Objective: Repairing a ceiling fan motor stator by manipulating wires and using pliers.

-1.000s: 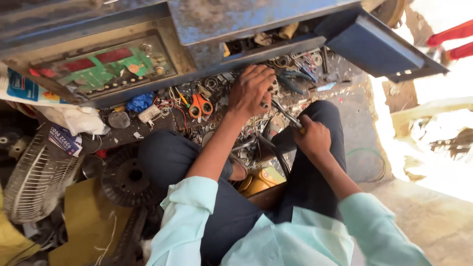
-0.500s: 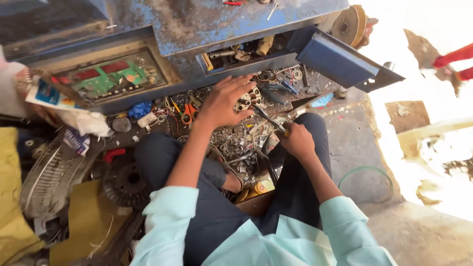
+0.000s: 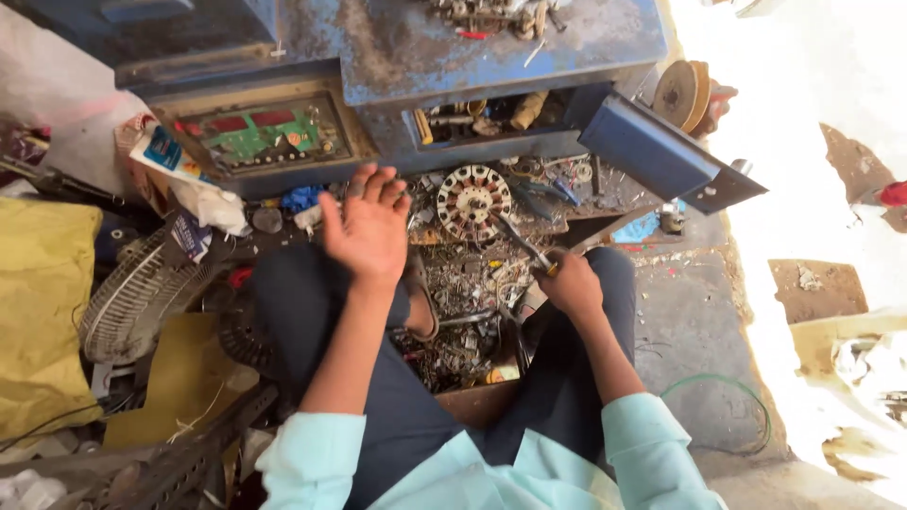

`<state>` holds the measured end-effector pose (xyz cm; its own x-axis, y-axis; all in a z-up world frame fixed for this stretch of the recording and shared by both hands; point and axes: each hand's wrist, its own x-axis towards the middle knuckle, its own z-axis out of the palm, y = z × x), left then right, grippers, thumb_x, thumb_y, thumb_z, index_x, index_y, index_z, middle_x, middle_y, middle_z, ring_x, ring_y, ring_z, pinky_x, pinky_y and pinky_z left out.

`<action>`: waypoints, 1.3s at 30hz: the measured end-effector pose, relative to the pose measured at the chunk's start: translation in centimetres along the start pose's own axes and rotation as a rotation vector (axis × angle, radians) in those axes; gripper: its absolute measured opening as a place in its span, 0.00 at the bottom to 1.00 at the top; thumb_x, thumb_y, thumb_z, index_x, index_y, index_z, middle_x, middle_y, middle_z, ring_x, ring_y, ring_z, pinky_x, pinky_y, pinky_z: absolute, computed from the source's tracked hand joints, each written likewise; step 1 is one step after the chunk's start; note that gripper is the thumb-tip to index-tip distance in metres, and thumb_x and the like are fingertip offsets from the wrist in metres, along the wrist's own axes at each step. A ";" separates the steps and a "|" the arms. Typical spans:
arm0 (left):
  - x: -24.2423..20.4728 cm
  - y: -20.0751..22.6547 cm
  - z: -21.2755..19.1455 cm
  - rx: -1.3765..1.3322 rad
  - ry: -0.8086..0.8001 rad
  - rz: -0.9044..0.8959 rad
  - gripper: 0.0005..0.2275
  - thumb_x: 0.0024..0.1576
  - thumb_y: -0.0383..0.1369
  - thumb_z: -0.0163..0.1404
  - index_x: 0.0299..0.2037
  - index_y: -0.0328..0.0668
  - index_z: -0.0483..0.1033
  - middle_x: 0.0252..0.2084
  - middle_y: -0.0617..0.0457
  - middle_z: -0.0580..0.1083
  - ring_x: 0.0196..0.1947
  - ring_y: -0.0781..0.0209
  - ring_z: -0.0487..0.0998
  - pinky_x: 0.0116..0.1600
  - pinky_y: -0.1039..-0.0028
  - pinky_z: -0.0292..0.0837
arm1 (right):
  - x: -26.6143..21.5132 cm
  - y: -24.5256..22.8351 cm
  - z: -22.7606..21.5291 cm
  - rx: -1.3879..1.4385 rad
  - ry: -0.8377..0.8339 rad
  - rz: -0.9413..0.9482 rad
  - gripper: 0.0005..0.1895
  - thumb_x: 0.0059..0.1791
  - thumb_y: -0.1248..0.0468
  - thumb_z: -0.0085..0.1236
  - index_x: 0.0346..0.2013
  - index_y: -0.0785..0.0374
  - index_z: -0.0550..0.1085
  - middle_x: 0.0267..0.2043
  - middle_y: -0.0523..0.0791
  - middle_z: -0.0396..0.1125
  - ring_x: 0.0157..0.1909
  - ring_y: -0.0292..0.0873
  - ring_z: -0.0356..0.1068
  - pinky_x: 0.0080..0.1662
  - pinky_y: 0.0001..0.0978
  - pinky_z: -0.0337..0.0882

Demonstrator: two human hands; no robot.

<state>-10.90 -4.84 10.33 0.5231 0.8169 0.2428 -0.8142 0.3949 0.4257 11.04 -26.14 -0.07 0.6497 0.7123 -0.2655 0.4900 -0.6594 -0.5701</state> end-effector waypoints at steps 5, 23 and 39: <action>1.4 -2.1 -1.6 -0.021 0.138 -0.123 0.29 0.65 0.55 0.40 0.61 0.35 0.71 0.53 0.45 0.76 0.52 0.51 0.75 0.58 0.61 0.70 | -0.2 0.6 0.2 0.016 0.051 -0.004 0.23 0.41 0.51 0.67 0.49 0.52 0.78 0.42 0.53 0.75 0.47 0.60 0.74 0.47 0.52 0.73; 3.8 -8.9 -8.8 1.697 -0.087 0.046 0.13 0.62 0.33 0.60 0.51 0.31 0.78 0.50 0.41 0.77 0.54 0.47 0.78 0.61 0.57 0.71 | 0.0 1.5 1.4 -0.002 0.029 -0.066 0.18 0.40 0.53 0.65 0.41 0.56 0.79 0.34 0.53 0.73 0.40 0.57 0.74 0.42 0.52 0.73; 4.0 -10.3 -12.1 0.728 0.285 -0.392 0.13 0.61 0.29 0.58 0.54 0.34 0.77 0.52 0.54 0.77 0.52 0.65 0.75 0.62 0.74 0.67 | 0.2 -0.1 -1.3 0.033 -0.048 -0.048 0.17 0.44 0.50 0.64 0.36 0.59 0.77 0.27 0.48 0.73 0.34 0.55 0.74 0.37 0.48 0.71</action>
<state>-3.46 -0.52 -3.58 0.5697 0.7910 -0.2232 -0.1750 0.3821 0.9074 11.87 -26.23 0.90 0.5968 0.7541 -0.2742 0.4997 -0.6167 -0.6083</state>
